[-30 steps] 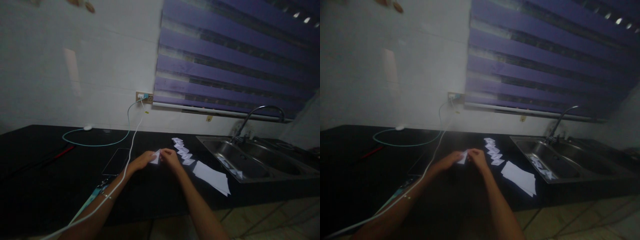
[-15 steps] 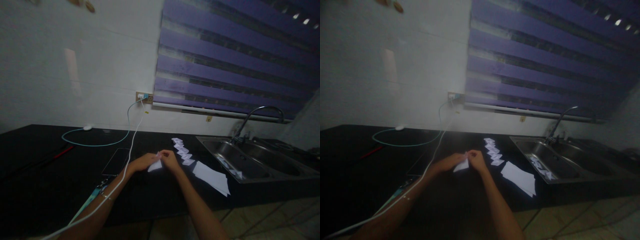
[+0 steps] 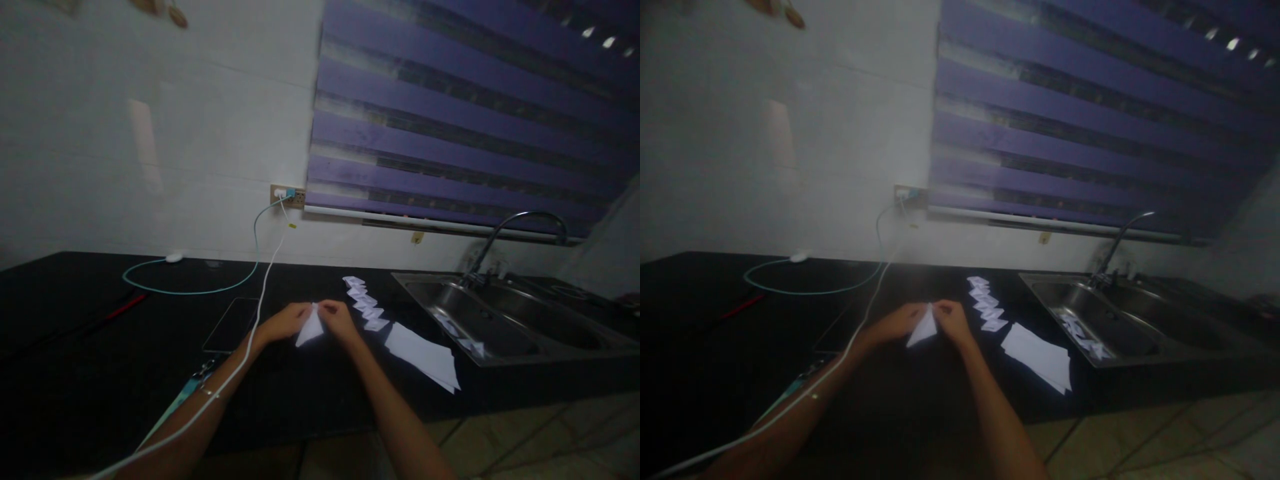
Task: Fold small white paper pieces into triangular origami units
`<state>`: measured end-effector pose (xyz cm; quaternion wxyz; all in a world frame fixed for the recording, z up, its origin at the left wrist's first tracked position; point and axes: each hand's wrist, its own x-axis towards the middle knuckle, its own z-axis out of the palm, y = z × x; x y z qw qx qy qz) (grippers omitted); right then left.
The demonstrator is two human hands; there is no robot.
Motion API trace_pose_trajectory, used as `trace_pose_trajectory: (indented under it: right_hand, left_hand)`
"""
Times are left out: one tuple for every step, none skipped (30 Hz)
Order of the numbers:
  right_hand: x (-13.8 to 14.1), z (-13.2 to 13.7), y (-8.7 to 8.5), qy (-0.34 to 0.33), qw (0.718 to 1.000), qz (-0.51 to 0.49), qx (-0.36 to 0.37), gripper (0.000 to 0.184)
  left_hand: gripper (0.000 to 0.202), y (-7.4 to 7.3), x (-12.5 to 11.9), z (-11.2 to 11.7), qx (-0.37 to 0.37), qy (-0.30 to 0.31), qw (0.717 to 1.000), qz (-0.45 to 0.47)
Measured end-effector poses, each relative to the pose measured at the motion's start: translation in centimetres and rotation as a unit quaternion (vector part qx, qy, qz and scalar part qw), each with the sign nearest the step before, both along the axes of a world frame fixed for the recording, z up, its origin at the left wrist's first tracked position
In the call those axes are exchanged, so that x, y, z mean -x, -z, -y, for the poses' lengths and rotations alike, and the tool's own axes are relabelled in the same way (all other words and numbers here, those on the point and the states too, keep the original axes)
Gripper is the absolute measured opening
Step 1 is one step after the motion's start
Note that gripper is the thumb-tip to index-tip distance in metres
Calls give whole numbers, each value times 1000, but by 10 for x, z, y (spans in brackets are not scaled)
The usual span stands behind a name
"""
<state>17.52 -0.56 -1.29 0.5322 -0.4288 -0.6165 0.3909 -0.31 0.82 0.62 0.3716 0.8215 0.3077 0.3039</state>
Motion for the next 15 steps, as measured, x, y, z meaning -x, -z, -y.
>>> trace_pose_trajectory:
  right_hand:
    - [1,1,-1,11,1000,-5,0,15]
    - [2,2,-3,28,1000,-12,-4,15]
    - [2,3,-5,49,999,-18,-14,16]
    - [3,4,-6,73,997,-20,-30,17]
    - [3,5,-8,96,994,-17,-52,19]
    - [3,6,-10,112,991,-10,-75,20]
    - [3,7,-11,122,988,2,-99,21]
    - [3,8,-11,125,985,15,-120,22]
    - [3,8,-11,123,982,26,-138,22]
    - [3,8,-10,119,981,35,-151,21]
    - [4,7,-9,112,980,41,-158,21]
    - [5,7,-8,105,981,45,-160,20]
    - [6,7,-7,99,982,47,-156,20]
    - [8,7,-7,92,983,49,-149,19]
    - [9,7,-7,88,985,51,-140,19]
  left_hand:
    - [45,-1,0,0,-5,-4,1000,1]
    - [45,-1,-1,0,-9,-9,1000,3]
    - [45,-1,-1,0,-14,-17,1000,5]
    - [45,-1,-1,-1,-21,-30,999,8]
    - [45,-1,-1,-2,-29,-45,999,11]
    - [44,-1,-1,-3,-37,-59,997,15]
    - [44,0,-1,-4,-45,-69,996,18]
    - [43,0,0,-5,-50,-75,996,20]
    - [42,1,0,-5,-53,-74,996,18]
    - [41,1,0,-6,-54,-71,996,15]
    - [40,2,0,-6,-58,-68,996,12]
    - [39,3,0,-6,-64,-65,996,7]
    - [37,4,-1,-6,-73,-63,995,4]
    - [36,5,-1,-7,-84,-60,995,4]
    - [34,7,-1,-8,-95,-58,994,6]
